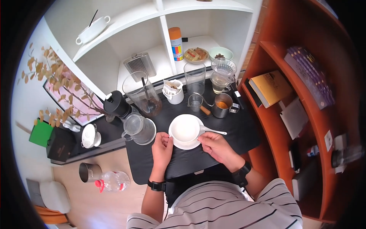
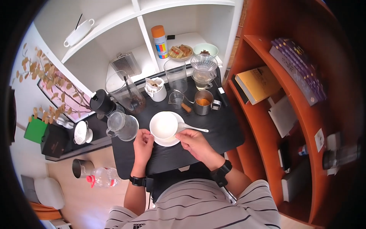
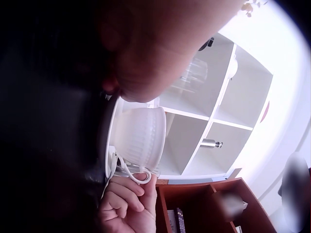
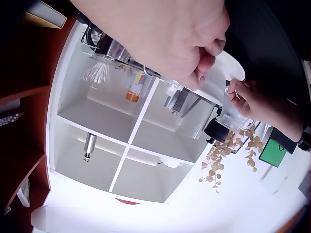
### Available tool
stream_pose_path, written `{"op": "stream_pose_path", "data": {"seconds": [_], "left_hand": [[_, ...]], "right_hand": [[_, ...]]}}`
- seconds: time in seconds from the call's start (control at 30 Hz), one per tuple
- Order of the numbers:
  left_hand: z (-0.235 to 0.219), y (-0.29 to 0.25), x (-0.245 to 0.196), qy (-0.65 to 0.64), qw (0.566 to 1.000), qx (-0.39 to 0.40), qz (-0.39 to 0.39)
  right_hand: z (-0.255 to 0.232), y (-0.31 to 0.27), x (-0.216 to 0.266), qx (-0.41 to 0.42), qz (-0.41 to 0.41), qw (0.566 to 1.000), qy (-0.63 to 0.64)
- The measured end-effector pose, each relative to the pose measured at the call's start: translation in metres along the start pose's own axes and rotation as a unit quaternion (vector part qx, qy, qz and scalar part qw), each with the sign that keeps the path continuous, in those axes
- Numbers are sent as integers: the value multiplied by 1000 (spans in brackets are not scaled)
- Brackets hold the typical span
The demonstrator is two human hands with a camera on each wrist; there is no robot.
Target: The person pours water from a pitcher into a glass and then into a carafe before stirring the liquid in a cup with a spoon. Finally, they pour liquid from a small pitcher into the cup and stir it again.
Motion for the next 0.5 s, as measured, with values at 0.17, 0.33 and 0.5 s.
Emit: {"op": "stream_pose_path", "data": {"seconds": [0.17, 0.33, 0.5], "left_hand": [[2, 2, 8, -9, 1000, 0, 8], [1, 3, 11, 2, 1000, -3, 27], [0, 8, 10, -10, 999, 16, 39]], "right_hand": [[-4, -3, 19, -31, -146, 979, -142], [-39, -8, 70, -140, -407, 815, -388], [-64, -4, 106, -208, -534, 640, -512]]}}
Point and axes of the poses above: each hand's wrist, its own y-axis towards the middle knuckle, its own z-axis out of the palm, x = y × z, the point moved 3 cm from there along y, towards the middle knuckle, and after that the axes turned 7 degrees about -z, right-handed, at the moved point
